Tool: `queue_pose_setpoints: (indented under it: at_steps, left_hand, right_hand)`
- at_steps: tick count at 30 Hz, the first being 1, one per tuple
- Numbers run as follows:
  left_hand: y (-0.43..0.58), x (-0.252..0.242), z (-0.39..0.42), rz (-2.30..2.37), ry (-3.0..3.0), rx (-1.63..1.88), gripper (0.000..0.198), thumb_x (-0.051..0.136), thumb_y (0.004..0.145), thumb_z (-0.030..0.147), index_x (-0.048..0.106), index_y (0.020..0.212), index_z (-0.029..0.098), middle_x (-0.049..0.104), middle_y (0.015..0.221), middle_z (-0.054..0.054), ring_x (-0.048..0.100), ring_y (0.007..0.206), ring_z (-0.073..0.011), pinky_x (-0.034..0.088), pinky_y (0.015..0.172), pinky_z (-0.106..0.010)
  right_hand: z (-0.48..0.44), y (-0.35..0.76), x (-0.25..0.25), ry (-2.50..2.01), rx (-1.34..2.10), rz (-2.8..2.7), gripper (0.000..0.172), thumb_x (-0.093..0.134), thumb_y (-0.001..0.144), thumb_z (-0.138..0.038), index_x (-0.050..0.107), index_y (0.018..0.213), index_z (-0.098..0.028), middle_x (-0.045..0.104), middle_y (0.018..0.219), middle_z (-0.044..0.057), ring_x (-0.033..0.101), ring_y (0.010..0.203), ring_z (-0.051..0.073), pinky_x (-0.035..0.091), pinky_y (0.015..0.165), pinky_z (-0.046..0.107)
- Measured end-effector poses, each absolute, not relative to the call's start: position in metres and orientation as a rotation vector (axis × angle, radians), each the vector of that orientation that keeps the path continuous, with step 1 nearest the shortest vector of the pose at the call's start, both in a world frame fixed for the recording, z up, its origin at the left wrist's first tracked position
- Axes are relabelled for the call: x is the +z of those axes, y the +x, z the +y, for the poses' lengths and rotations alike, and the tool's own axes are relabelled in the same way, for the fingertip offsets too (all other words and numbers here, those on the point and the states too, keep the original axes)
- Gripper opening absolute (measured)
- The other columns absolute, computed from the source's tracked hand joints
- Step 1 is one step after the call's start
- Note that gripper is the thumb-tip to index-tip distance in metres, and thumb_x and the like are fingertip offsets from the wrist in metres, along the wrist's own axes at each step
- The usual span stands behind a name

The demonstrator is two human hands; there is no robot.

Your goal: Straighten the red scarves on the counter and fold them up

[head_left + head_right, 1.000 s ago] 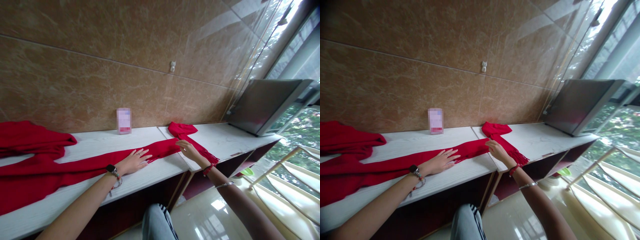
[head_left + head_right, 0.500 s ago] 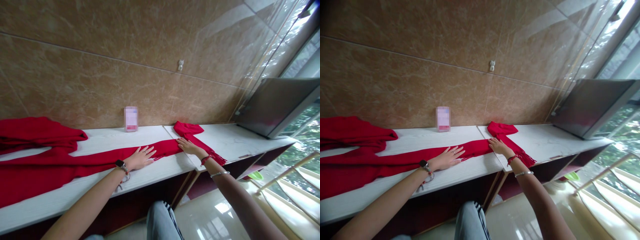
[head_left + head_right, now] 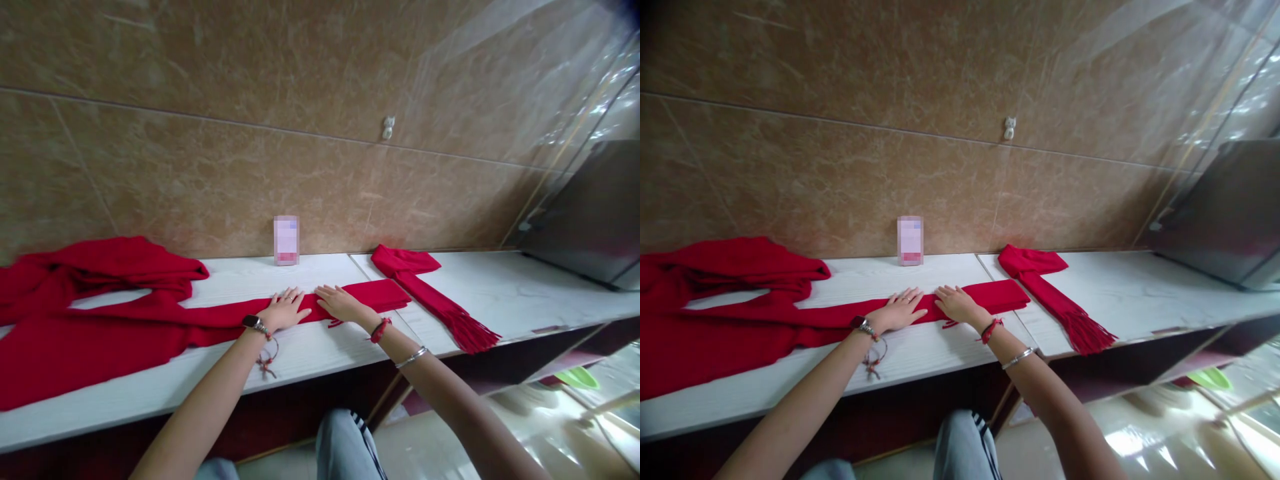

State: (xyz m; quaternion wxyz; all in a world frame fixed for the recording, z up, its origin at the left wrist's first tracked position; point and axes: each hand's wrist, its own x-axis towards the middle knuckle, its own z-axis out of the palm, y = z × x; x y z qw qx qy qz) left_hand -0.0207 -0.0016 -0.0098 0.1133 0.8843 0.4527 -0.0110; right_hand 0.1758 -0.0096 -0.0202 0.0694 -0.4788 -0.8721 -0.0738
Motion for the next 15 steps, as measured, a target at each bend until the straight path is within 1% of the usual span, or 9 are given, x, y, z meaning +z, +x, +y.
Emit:
queue_pose_setpoints:
  at_steps: [5, 8, 12, 15]
  left_hand:
    - [-0.019, -0.009, -0.002, 1.309, 2.581, -0.055, 0.067, 0.021, 0.087, 0.057, 0.017, 0.14, 0.017, 0.009, 0.148, -0.012, 0.003, 0.136, -0.0291, 0.011, 0.103, -0.057]
    - [-0.018, 0.0, -0.006, 1.305, 2.546, -0.095, 0.071, 0.022, 0.086, 0.06, 0.014, 0.141, 0.016, 0.006, 0.148, -0.012, 0.001, 0.136, -0.0274, 0.009, 0.105, -0.054]
    - [-0.041, 0.012, -0.013, 1.286, 2.52, -0.171, 0.084, 0.031, 0.079, 0.068, 0.009, 0.142, 0.018, -0.001, 0.149, -0.011, -0.002, 0.136, -0.0278, 0.009, 0.106, -0.051]
    - [-0.081, 0.014, -0.02, 1.331, 2.55, -0.193, 0.083, 0.037, 0.078, 0.067, 0.01, 0.142, 0.021, 0.0, 0.149, -0.01, -0.002, 0.136, -0.0283, 0.009, 0.106, -0.05]
  right_hand:
    - [-0.008, 0.182, -0.03, -1.435, -0.242, -2.623, 0.042, 0.029, 0.093, -0.027, 0.042, 0.129, -0.009, 0.045, 0.133, 0.016, 0.039, 0.124, 0.024, 0.032, 0.101, 0.047]
    - [-0.005, 0.183, -0.029, -1.407, -0.282, -2.666, 0.039, 0.033, 0.092, -0.023, 0.044, 0.127, -0.01, 0.046, 0.132, 0.017, 0.041, 0.122, 0.026, 0.035, 0.098, 0.048]
    - [0.0, 0.185, -0.028, -1.301, -0.274, -2.735, 0.034, 0.037, 0.09, -0.02, 0.052, 0.119, -0.015, 0.049, 0.129, 0.016, 0.043, 0.121, 0.026, 0.041, 0.094, 0.048]
    - [0.005, 0.192, -0.033, -1.242, -0.298, -2.715, 0.032, 0.035, 0.09, -0.019, 0.054, 0.116, -0.016, 0.049, 0.129, 0.014, 0.045, 0.12, 0.025, 0.039, 0.095, 0.049]
